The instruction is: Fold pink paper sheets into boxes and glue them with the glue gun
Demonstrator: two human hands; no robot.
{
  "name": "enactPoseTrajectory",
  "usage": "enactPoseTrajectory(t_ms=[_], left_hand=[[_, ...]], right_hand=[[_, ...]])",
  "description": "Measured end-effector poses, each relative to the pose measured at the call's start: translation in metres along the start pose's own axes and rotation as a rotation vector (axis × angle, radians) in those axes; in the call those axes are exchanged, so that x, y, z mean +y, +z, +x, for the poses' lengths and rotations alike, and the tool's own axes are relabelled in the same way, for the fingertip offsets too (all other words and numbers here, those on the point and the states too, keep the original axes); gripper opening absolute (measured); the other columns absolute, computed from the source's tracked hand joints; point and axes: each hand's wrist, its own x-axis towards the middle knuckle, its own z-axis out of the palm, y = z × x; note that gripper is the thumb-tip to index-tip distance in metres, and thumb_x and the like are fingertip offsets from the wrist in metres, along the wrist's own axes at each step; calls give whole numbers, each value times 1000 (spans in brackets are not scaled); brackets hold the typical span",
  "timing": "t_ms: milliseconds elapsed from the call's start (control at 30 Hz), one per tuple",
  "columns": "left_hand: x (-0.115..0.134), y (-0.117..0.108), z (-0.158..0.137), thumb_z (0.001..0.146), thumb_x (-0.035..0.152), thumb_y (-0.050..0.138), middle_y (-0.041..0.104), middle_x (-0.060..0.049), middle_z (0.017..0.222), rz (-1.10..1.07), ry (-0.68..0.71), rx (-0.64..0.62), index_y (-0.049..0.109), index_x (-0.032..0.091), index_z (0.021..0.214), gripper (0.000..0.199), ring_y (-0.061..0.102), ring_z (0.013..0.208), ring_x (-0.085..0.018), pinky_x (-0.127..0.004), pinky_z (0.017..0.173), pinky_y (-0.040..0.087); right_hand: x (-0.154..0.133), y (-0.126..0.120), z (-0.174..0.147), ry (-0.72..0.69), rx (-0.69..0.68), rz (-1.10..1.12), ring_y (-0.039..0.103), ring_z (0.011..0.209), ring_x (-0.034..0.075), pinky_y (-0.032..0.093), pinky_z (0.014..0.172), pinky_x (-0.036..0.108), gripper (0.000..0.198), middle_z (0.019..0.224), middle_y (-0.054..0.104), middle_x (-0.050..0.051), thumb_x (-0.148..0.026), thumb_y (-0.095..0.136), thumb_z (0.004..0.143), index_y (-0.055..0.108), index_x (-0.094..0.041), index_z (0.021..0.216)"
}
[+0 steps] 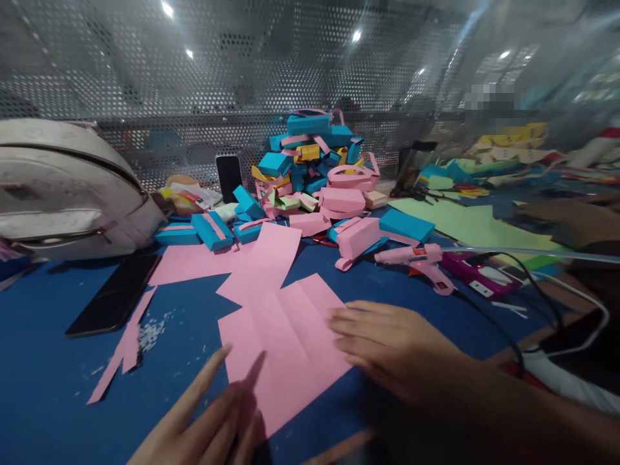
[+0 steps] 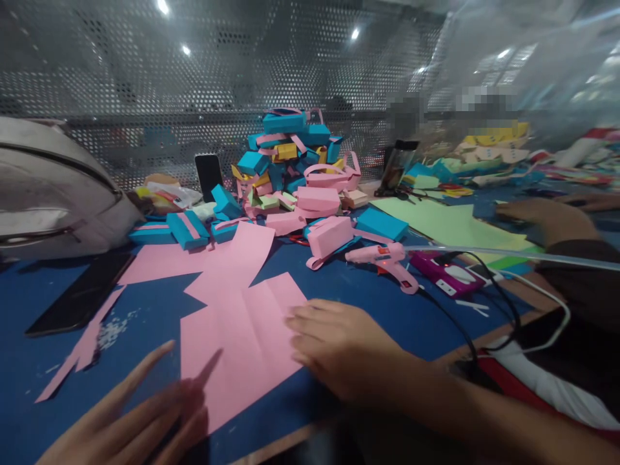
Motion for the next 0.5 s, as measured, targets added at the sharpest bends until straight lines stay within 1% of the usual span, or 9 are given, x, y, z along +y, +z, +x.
enactPoseTrajectory(t_ms=[33,67,100,133,200,267,367,433,500], left_hand=[[1,1,9,99,25,40,75,-2,83,-5,17,-13,71,17,98,32,69,81,-19,-52,115,24],[1,2,16,99,31,43,74,-4,84,3,33,-51,70,14,102,32,68,80,-18,-49,114,26],[0,4,22,97,30,47,74,-5,84,23,113,-57,68,11,108,30,68,79,-18,-47,112,29],[-1,5,27,95,30,51,73,-6,87,57,172,-94,65,9,114,31,68,81,-19,-46,109,33],[-4,9,32,93,28,55,73,-8,93,119,277,-166,59,8,124,37,67,87,-22,-44,102,38],[-8,12,32,94,31,54,72,-7,97,146,313,-227,57,10,128,40,67,91,-23,-42,96,41],[-12,14,30,96,33,50,72,-5,100,139,303,-251,59,16,126,36,66,93,-23,-41,95,40],[-12,16,30,96,33,48,72,-4,100,147,294,-241,59,17,126,36,66,95,-23,-41,95,39],[-12,18,30,96,34,49,73,-2,98,165,277,-229,58,18,127,36,66,94,-23,-41,95,38]], right_hand=[[-2,3,10,-60,-46,56,55,123,22,41,107,38,33,130,61,9,-23,42,96,65,-16,119],[-5,7,20,-110,-79,111,49,128,21,38,110,37,37,135,56,10,-25,41,97,59,-12,127],[-8,11,28,-143,-124,161,43,133,21,33,113,36,41,141,49,11,-27,40,98,53,-10,134],[-9,15,35,-165,-169,214,37,137,21,29,116,36,45,146,42,13,-29,39,99,47,-7,138],[-10,23,44,-170,-247,305,26,142,21,21,118,37,52,151,31,14,-33,39,100,38,-6,144],[-4,27,49,-128,-302,360,18,144,21,15,119,38,59,154,22,14,-38,42,98,30,-7,147],[13,30,49,1,-359,377,12,145,24,13,120,41,76,157,13,13,-43,56,91,21,-11,150],[26,31,47,80,-363,382,11,145,27,13,119,43,85,157,11,12,-47,61,87,17,-14,151],[36,30,45,130,-347,375,10,145,28,11,120,44,88,157,10,12,-51,60,86,15,-15,151]])
